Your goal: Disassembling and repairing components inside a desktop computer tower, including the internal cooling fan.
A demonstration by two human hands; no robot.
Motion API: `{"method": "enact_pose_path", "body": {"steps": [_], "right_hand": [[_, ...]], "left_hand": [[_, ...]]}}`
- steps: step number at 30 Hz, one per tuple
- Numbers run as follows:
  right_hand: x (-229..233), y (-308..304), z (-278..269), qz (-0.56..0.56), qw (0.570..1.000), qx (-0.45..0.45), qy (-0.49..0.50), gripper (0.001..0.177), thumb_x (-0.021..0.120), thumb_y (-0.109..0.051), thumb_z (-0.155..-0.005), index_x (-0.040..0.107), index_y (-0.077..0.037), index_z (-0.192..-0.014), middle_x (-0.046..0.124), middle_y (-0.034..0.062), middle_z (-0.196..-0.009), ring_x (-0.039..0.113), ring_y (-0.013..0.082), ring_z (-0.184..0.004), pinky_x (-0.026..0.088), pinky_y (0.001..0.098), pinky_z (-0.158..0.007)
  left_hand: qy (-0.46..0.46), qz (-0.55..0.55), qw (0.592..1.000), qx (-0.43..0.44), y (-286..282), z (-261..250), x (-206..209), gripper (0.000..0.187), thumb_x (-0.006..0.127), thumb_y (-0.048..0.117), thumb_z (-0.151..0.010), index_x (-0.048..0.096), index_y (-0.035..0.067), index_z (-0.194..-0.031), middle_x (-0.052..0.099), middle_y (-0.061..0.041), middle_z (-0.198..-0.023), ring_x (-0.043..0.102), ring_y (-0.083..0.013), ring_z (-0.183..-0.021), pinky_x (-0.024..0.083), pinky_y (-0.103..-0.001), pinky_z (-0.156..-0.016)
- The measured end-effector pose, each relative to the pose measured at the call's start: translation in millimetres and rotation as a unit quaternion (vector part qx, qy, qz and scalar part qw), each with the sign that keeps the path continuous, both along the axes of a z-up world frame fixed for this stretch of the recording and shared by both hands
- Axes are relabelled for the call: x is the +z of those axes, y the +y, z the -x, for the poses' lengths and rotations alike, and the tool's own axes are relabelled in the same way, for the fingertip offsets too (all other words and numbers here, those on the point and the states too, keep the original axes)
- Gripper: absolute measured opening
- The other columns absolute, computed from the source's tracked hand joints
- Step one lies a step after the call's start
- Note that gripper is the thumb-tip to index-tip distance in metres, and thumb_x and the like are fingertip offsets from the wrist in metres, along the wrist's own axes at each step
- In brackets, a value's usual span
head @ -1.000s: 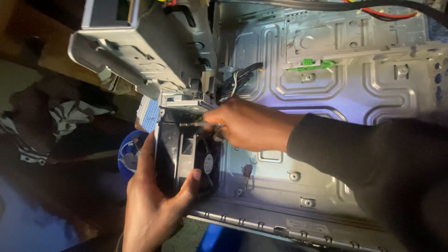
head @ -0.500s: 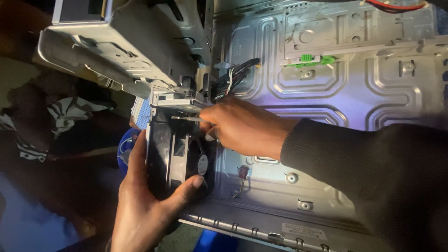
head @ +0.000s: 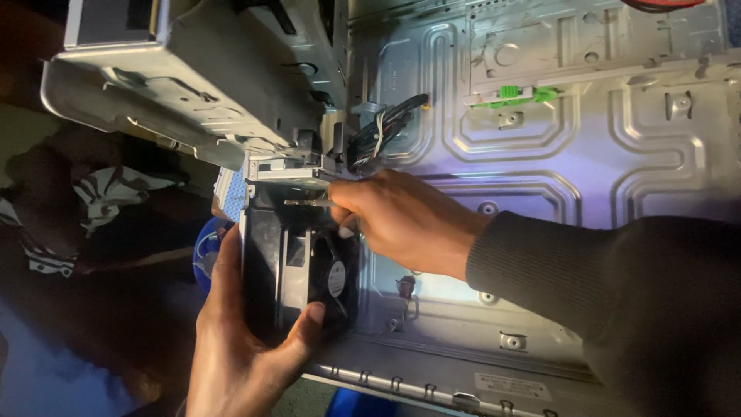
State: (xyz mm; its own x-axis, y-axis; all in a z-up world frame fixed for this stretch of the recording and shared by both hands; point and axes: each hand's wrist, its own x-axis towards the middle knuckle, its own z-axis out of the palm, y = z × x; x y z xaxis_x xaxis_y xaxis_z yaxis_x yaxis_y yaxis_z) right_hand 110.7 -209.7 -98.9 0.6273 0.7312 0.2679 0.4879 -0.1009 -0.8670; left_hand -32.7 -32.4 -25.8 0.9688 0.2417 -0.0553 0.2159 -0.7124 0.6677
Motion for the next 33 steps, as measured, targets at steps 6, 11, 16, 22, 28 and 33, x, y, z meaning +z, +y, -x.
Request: {"method": "enact_pose_path", "body": {"steps": [6,11,16,22,28,33], "right_hand": [[10.6,-1.8,-2.7,0.042,0.998,0.007,0.047,0.023,0.051,0.012,-0.080,0.067,0.001,-0.094,0.078,0.0174,-0.093,0.077,0.0301,-0.088,0.057,0.0425,-0.075],[6.3,0.3,-3.7,0.018,0.999,0.014,0.037,0.026,0.049,0.013,-0.074,0.065,0.002,-0.093,0.078,0.0177,-0.096,0.077,0.0318,-0.093,0.057,0.0423,-0.080],[8.0,-0.7,-9.2,0.048,0.997,0.041,0.053,0.026,0.049,0.014,-0.077,0.064,0.002,-0.095,0.077,0.0166,-0.102,0.077,0.0297,-0.093,0.058,0.0414,-0.078],[-1.4,2.3,-23.0,0.077,0.993,0.069,0.062,0.023,0.054,0.012,-0.082,0.068,-0.002,-0.094,0.078,0.0125,-0.101,0.078,0.0224,-0.094,0.058,0.0360,-0.079],[33.8,-5.4,-25.7,0.174,0.981,0.050,0.066,0.026,0.058,0.010,-0.079,0.072,-0.003,-0.097,0.078,0.0112,-0.096,0.077,0.0192,-0.090,0.058,0.0365,-0.080],[21.1,-5.1,-24.0,0.139,0.986,0.056,0.070,0.035,0.059,0.011,-0.075,0.074,-0.006,-0.101,0.078,0.0103,-0.095,0.078,0.0186,-0.087,0.058,0.0363,-0.079]], "left_hand": [[0.003,0.020,1.000,0.009,-0.5,-2.8,1.0,0.107,0.085,0.017,-0.069,0.027,-0.005,-0.156,0.064,-0.019,-0.136,0.064,-0.0237,-0.124,0.049,-0.035,-0.102],[-0.024,-0.022,0.999,-0.024,2.3,-4.5,0.9,0.104,0.084,0.017,-0.068,0.031,-0.006,-0.155,0.066,-0.020,-0.134,0.066,-0.0251,-0.124,0.049,-0.035,-0.102],[0.000,-0.006,1.000,-0.010,0.7,-5.4,2.6,0.107,0.085,0.016,-0.067,0.027,-0.006,-0.154,0.065,-0.020,-0.133,0.066,-0.0249,-0.123,0.050,-0.035,-0.101],[-0.004,0.012,1.000,-0.023,6.0,-1.2,-2.0,0.107,0.085,0.014,-0.071,0.025,-0.005,-0.157,0.064,-0.021,-0.136,0.063,-0.0250,-0.127,0.047,-0.036,-0.104],[0.009,0.009,1.000,-0.016,2.4,-4.4,-4.4,0.108,0.082,0.009,-0.066,0.023,-0.002,-0.156,0.059,-0.020,-0.140,0.059,-0.0255,-0.129,0.044,-0.038,-0.106],[0.022,0.024,0.999,-0.010,8.9,-0.1,-5.8,0.108,0.080,0.008,-0.067,0.021,0.001,-0.158,0.057,-0.019,-0.144,0.057,-0.0260,-0.133,0.043,-0.039,-0.108]]}}
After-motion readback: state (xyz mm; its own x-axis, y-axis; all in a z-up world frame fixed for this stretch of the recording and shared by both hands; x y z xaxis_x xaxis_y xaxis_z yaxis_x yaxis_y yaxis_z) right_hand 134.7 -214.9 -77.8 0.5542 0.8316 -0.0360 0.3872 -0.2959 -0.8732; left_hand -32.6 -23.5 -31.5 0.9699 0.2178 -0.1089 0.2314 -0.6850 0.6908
